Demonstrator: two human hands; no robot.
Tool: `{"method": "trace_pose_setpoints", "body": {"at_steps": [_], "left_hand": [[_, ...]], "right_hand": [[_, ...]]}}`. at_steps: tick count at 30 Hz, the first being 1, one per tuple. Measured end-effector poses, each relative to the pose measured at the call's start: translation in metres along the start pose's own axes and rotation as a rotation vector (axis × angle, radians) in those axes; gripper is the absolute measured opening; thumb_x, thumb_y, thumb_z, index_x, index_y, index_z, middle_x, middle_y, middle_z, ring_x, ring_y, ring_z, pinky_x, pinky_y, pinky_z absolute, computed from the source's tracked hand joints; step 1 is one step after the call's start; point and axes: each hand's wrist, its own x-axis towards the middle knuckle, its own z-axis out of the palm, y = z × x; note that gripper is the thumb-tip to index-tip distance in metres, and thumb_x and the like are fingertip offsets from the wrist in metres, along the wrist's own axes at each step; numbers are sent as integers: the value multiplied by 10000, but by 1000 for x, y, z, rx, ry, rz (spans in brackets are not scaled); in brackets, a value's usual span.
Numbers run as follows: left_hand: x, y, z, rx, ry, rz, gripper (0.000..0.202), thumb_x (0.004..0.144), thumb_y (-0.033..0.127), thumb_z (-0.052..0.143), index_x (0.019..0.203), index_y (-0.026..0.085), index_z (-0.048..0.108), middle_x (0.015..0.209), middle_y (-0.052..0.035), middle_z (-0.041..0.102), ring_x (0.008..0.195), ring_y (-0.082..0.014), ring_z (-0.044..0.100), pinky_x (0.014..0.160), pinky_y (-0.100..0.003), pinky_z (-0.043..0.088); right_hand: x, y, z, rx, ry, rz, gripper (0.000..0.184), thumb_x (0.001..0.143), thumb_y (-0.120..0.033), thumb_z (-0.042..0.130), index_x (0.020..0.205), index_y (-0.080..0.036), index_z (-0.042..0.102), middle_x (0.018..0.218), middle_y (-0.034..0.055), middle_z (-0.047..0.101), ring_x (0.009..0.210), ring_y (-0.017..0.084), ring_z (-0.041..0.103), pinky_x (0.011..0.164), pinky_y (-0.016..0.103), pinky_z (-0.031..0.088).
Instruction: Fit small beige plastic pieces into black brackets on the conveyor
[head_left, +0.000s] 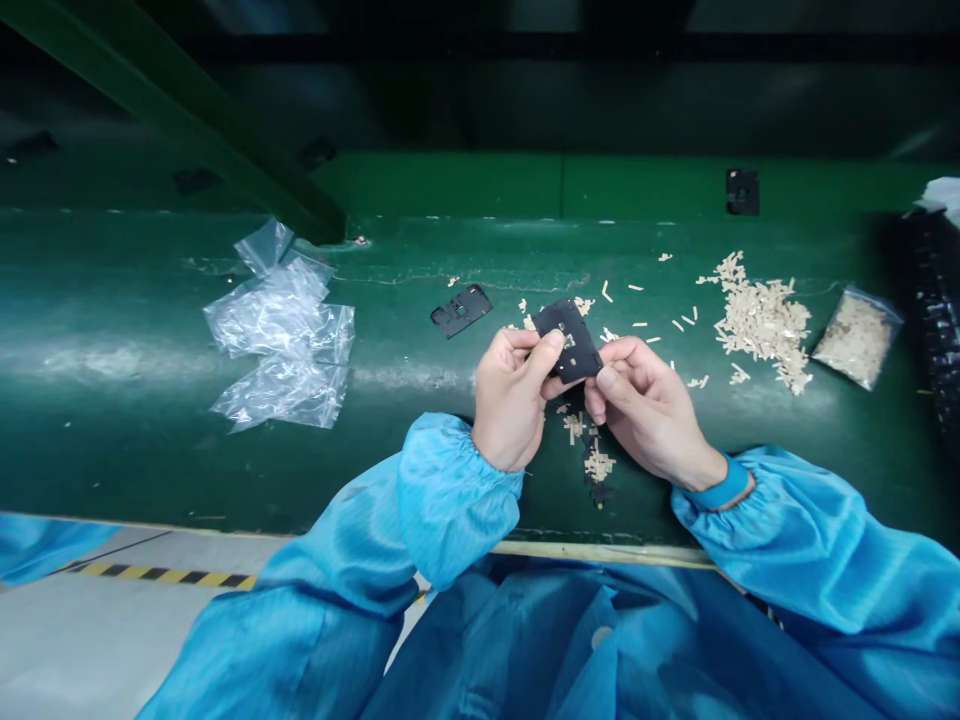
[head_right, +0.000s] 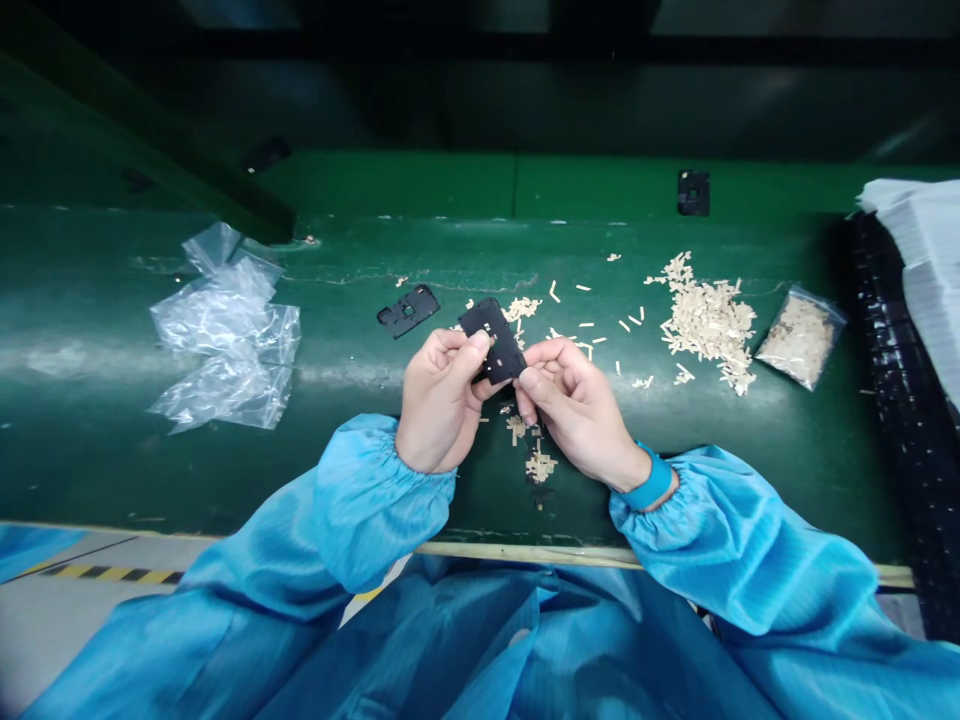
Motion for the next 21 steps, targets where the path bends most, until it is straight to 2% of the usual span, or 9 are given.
{"method": "trace_pose_setpoints", "body": {"at_steps": [4, 10, 16, 21], "left_hand": [[-2, -2, 1, -45, 0, -9, 393, 751, 282, 852, 861, 183, 488, 786, 51, 651, 664, -50, 655, 606, -149, 588], [-2, -2, 1, -33, 11, -21, 391, 766, 288, 846, 874, 191, 484, 802, 55, 642, 676, -51, 655, 611, -150, 570], [-3, -1, 1, -53, -6, -11, 390, 774, 286, 844, 871, 187, 479, 803, 51, 634, 684, -53, 651, 616, -158, 583], [-4, -3, 2, -57, 2, -22, 403, 766, 301, 851, 870, 180, 480, 815, 45, 628, 686, -48, 641, 613, -151, 579]], "right_hand": [[0, 5, 2, -34, 41, -47, 193, 930, -310, 739, 1041, -244, 595, 683, -59, 601, 586, 98, 523, 569, 246, 397], [1, 4, 0, -57, 53, -25, 248, 883, -288, 790, 1027, -247, 593, 711, -60, 604, 614, 100, 545, 587, 243, 433], [1, 0, 3, 37, 38, -10, 174, 932, -330, 734, 999, -232, 607, 687, -50, 625, 609, 96, 554, 597, 239, 422], [1, 5, 2, -6, 49, -41, 151, 926, -282, 747, 997, -236, 623, 691, -56, 639, 610, 82, 561, 597, 222, 434]]}}
